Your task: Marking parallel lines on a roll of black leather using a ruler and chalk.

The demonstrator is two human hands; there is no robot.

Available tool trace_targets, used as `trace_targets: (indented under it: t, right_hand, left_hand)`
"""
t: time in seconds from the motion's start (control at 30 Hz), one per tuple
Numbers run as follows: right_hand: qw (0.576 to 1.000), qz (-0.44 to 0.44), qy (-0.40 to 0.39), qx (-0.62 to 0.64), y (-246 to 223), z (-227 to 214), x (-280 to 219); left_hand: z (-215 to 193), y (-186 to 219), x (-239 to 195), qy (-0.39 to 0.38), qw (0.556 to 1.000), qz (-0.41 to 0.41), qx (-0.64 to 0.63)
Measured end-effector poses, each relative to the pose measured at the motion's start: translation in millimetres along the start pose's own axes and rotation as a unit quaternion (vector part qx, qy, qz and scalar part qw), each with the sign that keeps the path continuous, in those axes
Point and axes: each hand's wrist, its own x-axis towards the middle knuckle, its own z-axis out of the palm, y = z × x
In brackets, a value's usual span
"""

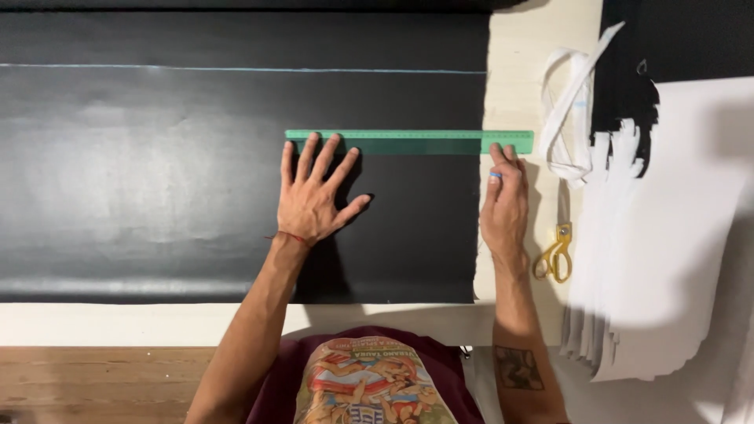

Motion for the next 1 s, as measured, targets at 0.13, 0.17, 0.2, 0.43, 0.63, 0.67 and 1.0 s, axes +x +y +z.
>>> trace_targets:
  t: [0.13, 0.17, 0.2, 0.43, 0.63, 0.67, 1.0]
  right_hand:
    - [0.996, 0.045, 0.045, 0.058, 5.9, 8.3, 2.4]
    - [0.99, 0.078, 0.059, 0.105, 12.0, 15.0, 3.8]
    - [0.979, 0.111, 0.072, 0.152, 18.5, 21.8, 5.3]
    - [0.905, 0.188, -0.129, 0.358, -71.6, 68.2, 102.7]
    - [0.897, 0.211, -0.23, 0.314, -83.3, 84.8, 129.7]
    - [0.903, 0.209, -0.232, 0.297, -81.7, 87.2, 128.5]
    - [0.925, 0.174, -0.232, 0.245, -80.3, 90.0, 128.0]
  left_hand:
    - [4.7, -0.1, -1.1, -0.006, 1.0, -0.009, -0.003]
    - [4.8, -0.1, -0.3, -0.006, 1.0, -0.009, -0.006]
    - [5.2, -0.2, 0.7, -0.005, 1.0, -0.009, -0.008]
    - [5.7, -2.1, -0.9, -0.016, 0.999, -0.016, -0.026]
    - [6.5, -3.2, -2.1, -0.028, 0.999, -0.02, -0.029]
    - [6.8, -3.1, -2.7, -0.024, 0.999, -0.02, -0.033]
    - [9.2, -3.1, -1.7, -0.026, 0.999, -0.014, -0.045]
